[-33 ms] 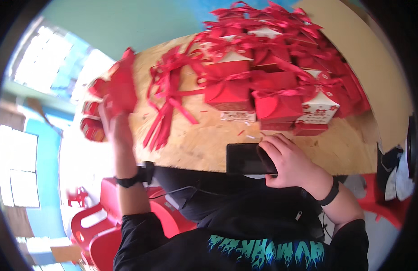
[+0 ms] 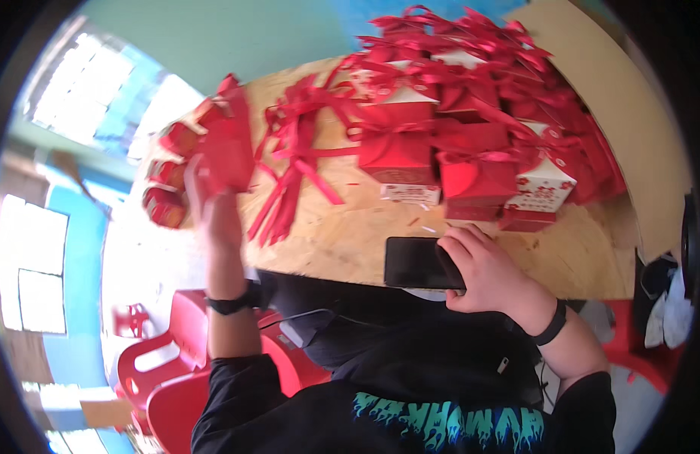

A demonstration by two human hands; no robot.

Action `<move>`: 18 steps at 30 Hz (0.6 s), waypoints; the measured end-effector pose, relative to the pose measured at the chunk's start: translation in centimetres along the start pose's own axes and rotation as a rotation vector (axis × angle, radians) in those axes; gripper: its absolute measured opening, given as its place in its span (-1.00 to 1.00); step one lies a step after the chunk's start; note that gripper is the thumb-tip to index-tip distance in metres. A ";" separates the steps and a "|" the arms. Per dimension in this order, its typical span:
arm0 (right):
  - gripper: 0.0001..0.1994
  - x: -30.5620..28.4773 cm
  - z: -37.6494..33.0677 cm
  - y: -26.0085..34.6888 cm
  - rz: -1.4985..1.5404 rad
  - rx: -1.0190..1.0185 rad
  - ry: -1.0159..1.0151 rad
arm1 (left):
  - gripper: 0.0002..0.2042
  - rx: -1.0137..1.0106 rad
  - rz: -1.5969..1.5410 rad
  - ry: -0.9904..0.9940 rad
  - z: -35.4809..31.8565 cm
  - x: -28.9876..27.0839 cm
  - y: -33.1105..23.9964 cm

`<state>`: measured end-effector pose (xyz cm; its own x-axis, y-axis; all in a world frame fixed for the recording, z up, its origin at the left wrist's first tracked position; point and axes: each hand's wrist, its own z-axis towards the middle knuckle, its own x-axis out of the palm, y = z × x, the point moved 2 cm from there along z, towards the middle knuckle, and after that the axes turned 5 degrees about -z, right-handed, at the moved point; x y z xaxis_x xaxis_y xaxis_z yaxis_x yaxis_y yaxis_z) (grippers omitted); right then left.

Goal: The recorder assembles small red and white gift boxes and ties ribbon bows on them.

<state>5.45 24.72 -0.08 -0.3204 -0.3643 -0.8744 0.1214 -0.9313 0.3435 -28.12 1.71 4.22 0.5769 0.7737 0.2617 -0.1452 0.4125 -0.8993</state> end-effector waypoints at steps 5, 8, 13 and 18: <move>-0.41 2.2 0.0 -0.1 -0.097 0.096 -0.088 | -0.12 0.007 -0.144 0.372 -7.7 8.3 -1.9; -0.50 3.0 -0.2 -0.5 -0.127 0.021 -0.112 | -0.07 -0.089 -0.148 0.535 -10.6 11.0 -2.0; -0.65 -0.5 -1.4 2.3 -0.115 -0.013 -0.314 | -0.07 0.256 0.390 0.656 -13.4 14.4 -1.8; -0.81 -9.7 -3.7 4.5 0.009 0.069 -0.446 | -0.19 0.446 0.379 0.670 -18.0 14.5 -1.1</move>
<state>12.53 24.01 8.67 -0.6949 -0.3207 -0.6437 0.0676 -0.9202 0.3855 -5.13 3.77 2.68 0.7554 0.5101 -0.4114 -0.6406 0.4427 -0.6274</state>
